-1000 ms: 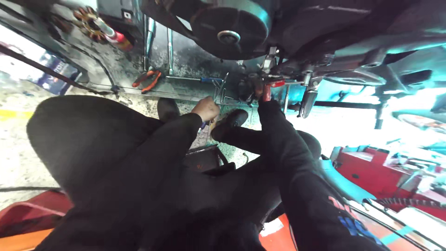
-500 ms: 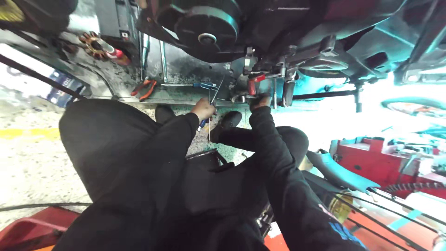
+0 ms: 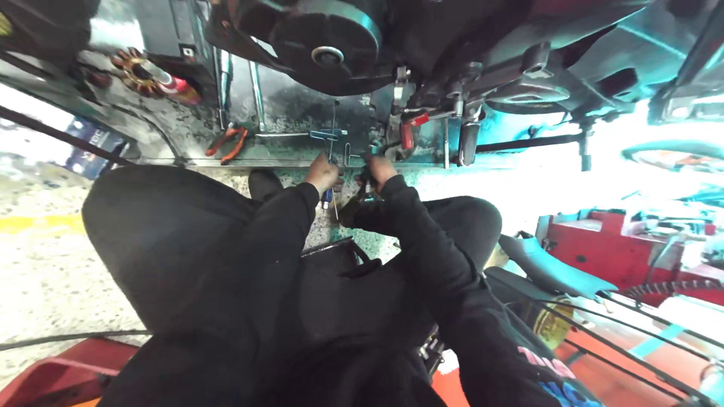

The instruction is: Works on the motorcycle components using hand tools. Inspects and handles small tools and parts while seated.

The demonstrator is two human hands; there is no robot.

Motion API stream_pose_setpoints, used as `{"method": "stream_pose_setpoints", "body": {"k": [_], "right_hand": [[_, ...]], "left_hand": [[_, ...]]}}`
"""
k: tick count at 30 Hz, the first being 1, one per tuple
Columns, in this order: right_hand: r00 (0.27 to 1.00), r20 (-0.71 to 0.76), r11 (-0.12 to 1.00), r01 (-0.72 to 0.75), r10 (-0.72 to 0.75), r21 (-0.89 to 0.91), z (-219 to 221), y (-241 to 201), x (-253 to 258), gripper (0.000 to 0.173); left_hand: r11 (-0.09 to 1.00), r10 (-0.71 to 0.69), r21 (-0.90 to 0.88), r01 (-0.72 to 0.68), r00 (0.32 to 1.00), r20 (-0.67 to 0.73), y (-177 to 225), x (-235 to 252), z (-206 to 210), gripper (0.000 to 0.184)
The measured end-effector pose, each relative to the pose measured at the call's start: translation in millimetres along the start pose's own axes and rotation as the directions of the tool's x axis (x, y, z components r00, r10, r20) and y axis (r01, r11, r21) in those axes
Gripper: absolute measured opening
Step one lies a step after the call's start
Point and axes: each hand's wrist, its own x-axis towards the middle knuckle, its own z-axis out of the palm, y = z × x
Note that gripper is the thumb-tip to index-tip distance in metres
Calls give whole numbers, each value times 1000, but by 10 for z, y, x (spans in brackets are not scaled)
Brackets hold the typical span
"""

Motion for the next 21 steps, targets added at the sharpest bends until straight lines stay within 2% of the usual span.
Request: {"method": "stream_pose_setpoints", "body": {"k": [2, 4, 6, 11, 17, 21], "right_hand": [[994, 74, 985, 87, -77, -148, 294, -101, -313, 52], [987, 61, 940, 160, -149, -302, 470, -185, -521, 61], [979, 50, 905, 203, -198, -374, 533, -209, -539, 63], [974, 64, 851, 223, -219, -475, 624, -343, -548, 66], [983, 56, 847, 181, -177, -500, 804, -358, -630, 86], [994, 66, 886, 106, -85, -452, 898, -303, -587, 87]], "left_hand": [[992, 95, -76, -99, 994, -57, -71, 14, 63, 39], [970, 173, -153, -190, 978, -118, -93, -45, 87, 38], [944, 191, -239, -229, 966, -171, -73, -81, 65, 34], [820, 241, -454, -347, 931, -275, -4, -131, 39, 31], [784, 390, -420, -457, 889, -239, -199, -85, -22, 47], [811, 369, -384, -440, 896, -248, -230, -99, -45, 44]]}}
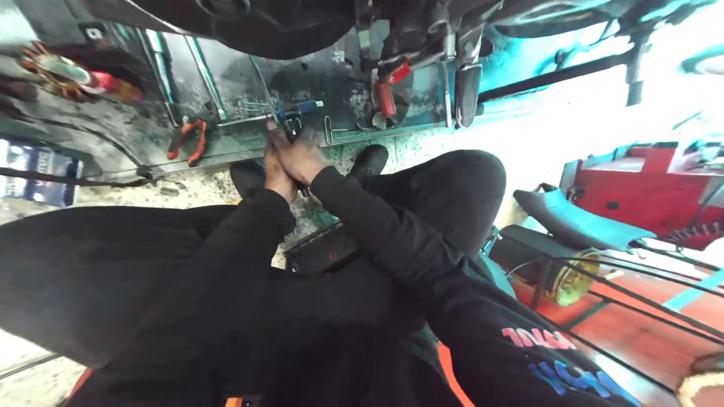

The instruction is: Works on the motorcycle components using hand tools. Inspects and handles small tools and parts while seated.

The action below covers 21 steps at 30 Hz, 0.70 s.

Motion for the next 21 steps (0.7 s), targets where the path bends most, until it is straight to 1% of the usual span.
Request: {"method": "stream_pose_setpoints", "body": {"k": [2, 3, 6, 9, 13, 15, 18, 21], "right_hand": [[999, 39, 999, -33, 31, 36, 6, 2, 16, 90], [997, 58, 997, -45, 41, 58, -2, 6, 27, 91], [993, 105, 990, -67, 54, 127, -29, 23, 68, 95], [990, 133, 971, -85, 56, 222, -47, 38, 81, 91], [993, 118, 933, -38, -5, 359, -37, 93, 166, 76], [995, 93, 904, -16, -26, 427, -13, 127, 200, 71], [999, 34, 849, 6, -28, 528, 69, 196, 271, 77], [999, 35, 785, -37, 20, 619, 149, 257, 358, 83]], "left_hand": [[998, -10, 61, 10, 1000, -2, 8, -49, -14, 40], [996, -6, 87, 4, 1000, 20, 3, -72, -27, 39], [993, 30, 110, -37, 998, 63, -6, -95, -6, 36], [986, 14, 165, -26, 997, 73, -11, -70, -7, 42], [948, -59, 312, 62, 998, -19, 2, 121, 1, 35], [928, -79, 364, 85, 996, -30, 34, 181, -1, 36], [905, -83, 416, 91, 996, -37, 88, 223, -9, 39], [912, -59, 403, 83, 996, -71, 89, 250, -12, 46]]}}
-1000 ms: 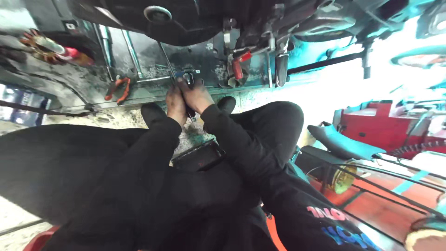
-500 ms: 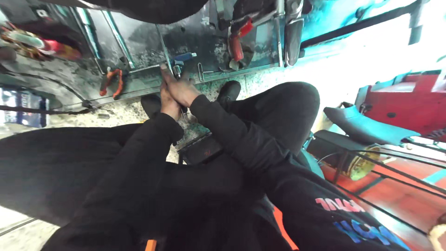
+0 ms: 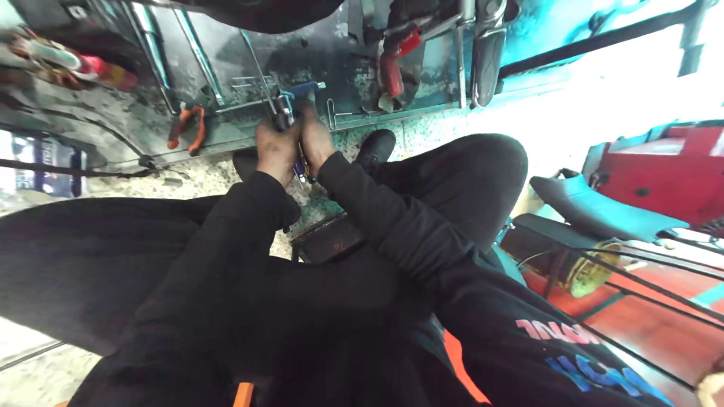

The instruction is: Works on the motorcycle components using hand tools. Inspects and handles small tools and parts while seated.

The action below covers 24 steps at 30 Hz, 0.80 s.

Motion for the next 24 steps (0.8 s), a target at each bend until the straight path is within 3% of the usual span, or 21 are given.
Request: {"method": "stream_pose_setpoints", "body": {"k": [3, 5, 7, 8, 10, 13, 15, 19, 24], "right_hand": [[999, -32, 1000, -9, 10, 19, -28, 45, 97, 74], [991, -98, 980, 71, -90, -187, -145, -21, 198, 54], [963, -172, 888, 112, -209, -446, -356, -29, 473, 36], [946, -225, 850, 88, -235, -519, -467, 0, 634, 38], [936, -280, 805, 5, -212, -593, -660, 108, 940, 58], [947, -270, 744, -54, -172, -665, -734, 256, 1130, 77], [947, -265, 689, -70, -181, -721, -655, 277, 1204, 79], [959, -247, 619, -111, -138, -778, -610, 207, 1200, 66], [926, -341, 737, -114, -165, -666, -767, 146, 1122, 74]], "left_hand": [[1000, -11, -9, 11, 1000, -9, 12, 1, -10, 47], [997, -79, 3, 79, 997, -19, 36, -39, -4, 50], [987, -149, 52, 149, 989, -3, 20, -74, 15, 52], [979, -179, 98, 177, 984, 11, 4, -89, 17, 53], [963, -213, 177, 204, 977, 30, -42, -102, 10, 54], [950, -236, 220, 220, 971, 48, -36, -145, 24, 56], [950, -226, 231, 210, 973, 46, -9, -141, 30, 56], [954, -209, 231, 190, 976, 61, -30, -155, 26, 55], [948, -262, 189, 255, 965, 14, 16, -179, 65, 53]]}}
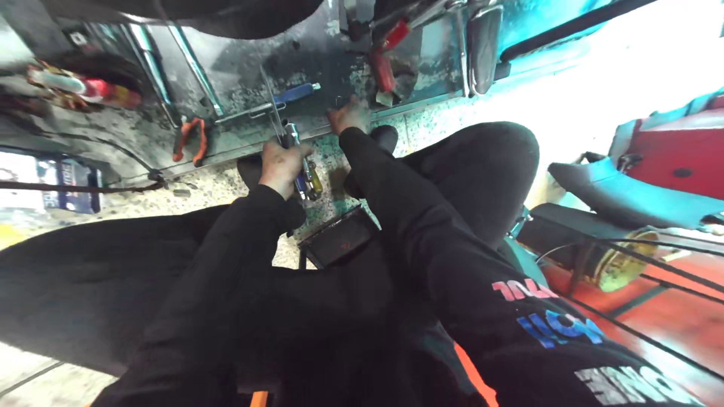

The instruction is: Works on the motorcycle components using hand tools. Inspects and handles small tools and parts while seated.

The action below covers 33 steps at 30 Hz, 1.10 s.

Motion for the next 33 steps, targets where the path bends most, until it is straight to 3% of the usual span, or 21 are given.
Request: {"method": "stream_pose_setpoints", "body": {"k": [7, 10, 12, 14, 16, 18, 21, 25, 28, 33], "right_hand": [[993, -116, 968, 25, 4, 250, -311, 193, -256, 64], [990, -139, 959, 41, -2, 279, -528, 201, -528, 51], [991, -124, 920, 9, 43, 391, -754, 118, -790, 41], [995, -71, 799, -9, 64, 601, -931, 46, -1140, 37], [1000, -24, 569, 23, -6, 822, -1012, -26, -1523, 32], [987, 35, 339, 21, -158, 940, -1093, -65, -2013, 31], [925, 67, 217, 17, -374, 976, -1095, 80, -2676, 23], [823, -13, 156, 124, -568, 980, -1054, 272, -3111, 22], [764, -4, 178, 156, -646, 972, -1105, 402, -3293, 27], [738, 46, 188, 110, -674, 976, -1253, 500, -3481, 28]], "left_hand": [[1000, -1, -28, 2, 1000, 26, 205, -206, 79, 45], [999, 5, -39, -4, 999, 32, 249, -398, 67, 42], [995, 30, -96, -25, 998, 49, 265, -553, 29, 40], [984, 56, -173, -44, 996, 65, 229, -704, -37, 38], [960, 76, -273, -56, 995, 66, 183, -843, -121, 31], [909, 111, -408, -82, 993, 50, 166, -1014, -201, 21], [798, 179, -590, -119, 983, 44, 93, -1368, -338, 16], [608, 367, -772, -185, 928, 66, -106, -1679, -505, 31], [474, 480, -850, -229, 877, 32, -151, -1792, -577, 29], [316, 618, -925, -210, 786, 33, -89, -1923, -752, 41]]}}
